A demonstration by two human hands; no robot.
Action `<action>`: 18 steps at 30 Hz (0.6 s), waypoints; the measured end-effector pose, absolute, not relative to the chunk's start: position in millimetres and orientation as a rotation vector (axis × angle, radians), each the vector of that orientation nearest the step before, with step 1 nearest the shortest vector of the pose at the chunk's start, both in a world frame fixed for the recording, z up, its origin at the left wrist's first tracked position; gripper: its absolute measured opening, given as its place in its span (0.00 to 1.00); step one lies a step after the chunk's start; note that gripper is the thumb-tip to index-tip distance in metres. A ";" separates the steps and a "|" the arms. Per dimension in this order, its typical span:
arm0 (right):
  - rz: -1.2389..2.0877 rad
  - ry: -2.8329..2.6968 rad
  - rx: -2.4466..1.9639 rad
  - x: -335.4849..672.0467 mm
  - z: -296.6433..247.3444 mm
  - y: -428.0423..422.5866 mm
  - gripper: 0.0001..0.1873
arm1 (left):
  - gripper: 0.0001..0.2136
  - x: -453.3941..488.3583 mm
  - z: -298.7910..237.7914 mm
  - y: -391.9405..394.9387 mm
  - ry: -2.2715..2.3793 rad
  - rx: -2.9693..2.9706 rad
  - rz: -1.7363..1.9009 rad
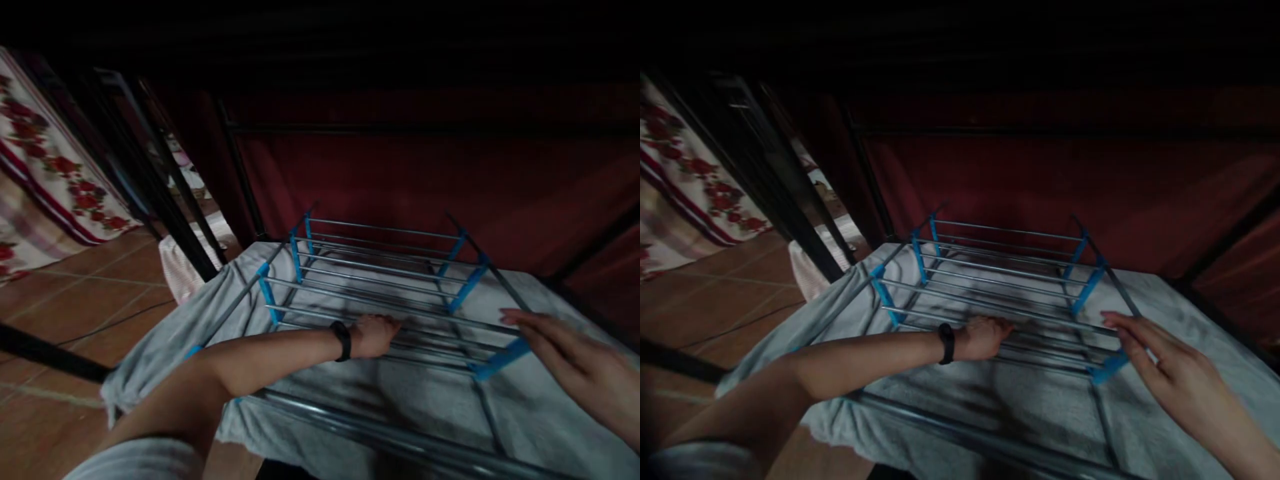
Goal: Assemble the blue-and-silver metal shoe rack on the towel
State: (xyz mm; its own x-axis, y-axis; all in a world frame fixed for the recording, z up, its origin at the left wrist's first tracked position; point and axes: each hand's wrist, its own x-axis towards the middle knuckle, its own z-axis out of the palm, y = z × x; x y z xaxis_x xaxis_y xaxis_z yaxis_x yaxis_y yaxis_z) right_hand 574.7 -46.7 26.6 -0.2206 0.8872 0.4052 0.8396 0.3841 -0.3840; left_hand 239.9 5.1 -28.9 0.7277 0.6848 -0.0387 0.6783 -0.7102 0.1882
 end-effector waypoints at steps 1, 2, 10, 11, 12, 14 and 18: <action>0.208 -2.199 -1.415 563.5 19.0 -46.7 0.21 | 0.18 239.6 -29.0 6.5 1.083 2.751 0.058; 0.297 -2.311 -1.374 550.8 10.2 -46.2 0.21 | 0.18 239.6 -29.7 7.7 1.077 2.754 0.062; 0.239 -2.678 -1.304 479.0 -54.9 -19.8 0.31 | 0.17 244.7 -33.9 10.4 1.076 2.763 0.111; 0.213 -2.684 -1.299 476.3 -61.2 -14.7 0.30 | 0.16 244.8 -33.1 10.2 1.072 2.764 0.117; 0.195 -2.681 -1.299 473.8 -66.8 -9.4 0.30 | 0.16 244.9 -32.4 10.1 1.063 2.765 0.126; 0.186 -2.650 -1.325 468.5 -75.5 1.0 0.29 | 0.15 245.3 -31.7 10.5 1.038 2.768 0.143; 0.263 -2.606 -1.332 456.4 -77.9 16.4 0.27 | 0.14 247.8 -34.2 14.1 1.010 2.800 0.170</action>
State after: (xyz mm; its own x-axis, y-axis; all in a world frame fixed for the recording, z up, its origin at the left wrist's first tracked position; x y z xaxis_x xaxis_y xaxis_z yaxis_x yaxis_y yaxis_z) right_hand 456.4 16.4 -77.9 -0.5729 0.8137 0.0983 0.7777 0.5775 -0.2483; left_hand 247.8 14.1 -34.2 0.7657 0.6411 0.0525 0.6229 -0.7594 0.1880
